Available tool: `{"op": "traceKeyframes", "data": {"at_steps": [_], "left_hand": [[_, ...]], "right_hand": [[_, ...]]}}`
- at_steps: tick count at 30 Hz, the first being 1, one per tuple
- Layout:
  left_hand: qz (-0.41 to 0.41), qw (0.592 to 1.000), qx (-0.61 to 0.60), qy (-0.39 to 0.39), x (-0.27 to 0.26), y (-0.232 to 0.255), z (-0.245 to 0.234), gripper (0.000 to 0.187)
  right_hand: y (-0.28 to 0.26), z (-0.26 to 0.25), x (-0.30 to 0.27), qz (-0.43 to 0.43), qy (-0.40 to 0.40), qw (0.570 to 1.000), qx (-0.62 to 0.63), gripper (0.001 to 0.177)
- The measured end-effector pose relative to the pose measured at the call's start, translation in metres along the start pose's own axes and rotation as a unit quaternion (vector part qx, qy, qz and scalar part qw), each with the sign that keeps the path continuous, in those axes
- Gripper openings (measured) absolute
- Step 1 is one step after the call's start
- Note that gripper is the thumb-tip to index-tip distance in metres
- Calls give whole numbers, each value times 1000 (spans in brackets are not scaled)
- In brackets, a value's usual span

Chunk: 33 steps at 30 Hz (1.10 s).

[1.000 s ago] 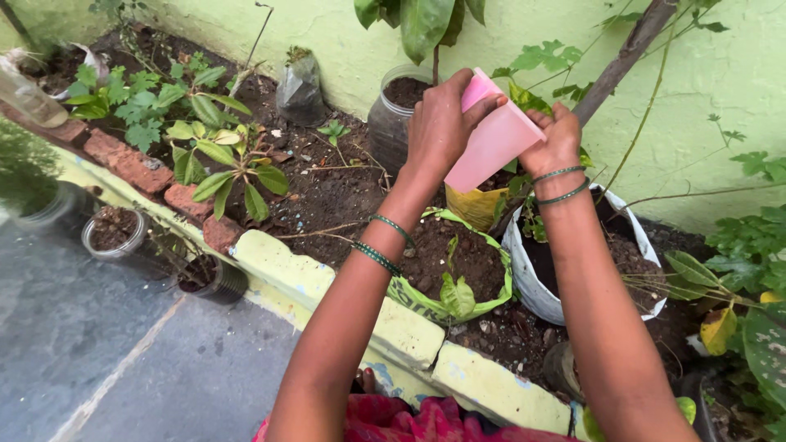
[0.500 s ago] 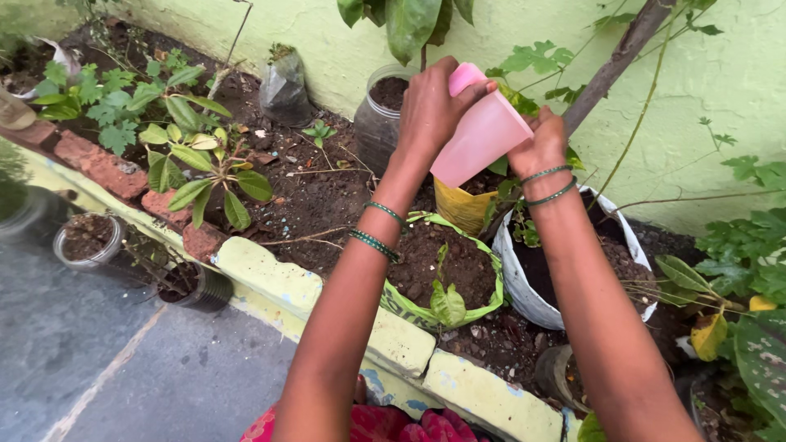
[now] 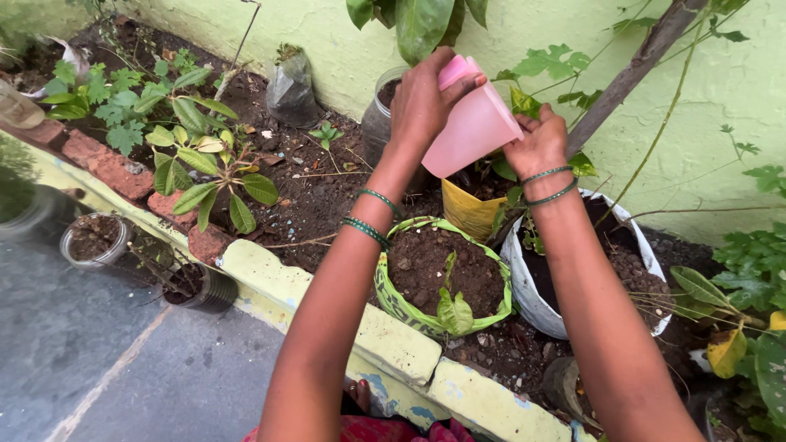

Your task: The person pours water from a pink cup into various plants in pots and garden bags.

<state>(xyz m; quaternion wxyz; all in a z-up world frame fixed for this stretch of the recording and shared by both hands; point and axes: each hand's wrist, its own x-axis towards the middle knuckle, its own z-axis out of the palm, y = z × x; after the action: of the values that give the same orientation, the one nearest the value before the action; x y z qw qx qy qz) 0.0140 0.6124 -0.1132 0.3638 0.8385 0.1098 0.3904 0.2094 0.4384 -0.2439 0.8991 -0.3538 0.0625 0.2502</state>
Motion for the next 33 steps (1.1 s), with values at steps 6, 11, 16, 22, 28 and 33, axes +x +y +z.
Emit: {"op": "traceKeyframes", "data": {"at_steps": [6,11,16,22,28,33], "left_hand": [[58,998,-22,3,4,1,-4,58],[103,995,-18,-5,5,9,-7,57],[99,995,-24,-6,5,8,-9,58],[73,997,-21,-17,-5,15,-13,51],[102,995,0,-7,-5,20,-13,50],[104,995,-8,-8,-4,19,-12,49]], "right_hand": [[3,3,18,-12,0,1000,3,52],[11,-10,41,-34,11,999,16,41],[6,-6,36,-23,9,1000,-6,45],[8,-1,37,-38,22,999,-13,42],[17,-8,48,-41,-11,999,-10,42],[17,-15,57,-34,-11,999,-9,44]]}}
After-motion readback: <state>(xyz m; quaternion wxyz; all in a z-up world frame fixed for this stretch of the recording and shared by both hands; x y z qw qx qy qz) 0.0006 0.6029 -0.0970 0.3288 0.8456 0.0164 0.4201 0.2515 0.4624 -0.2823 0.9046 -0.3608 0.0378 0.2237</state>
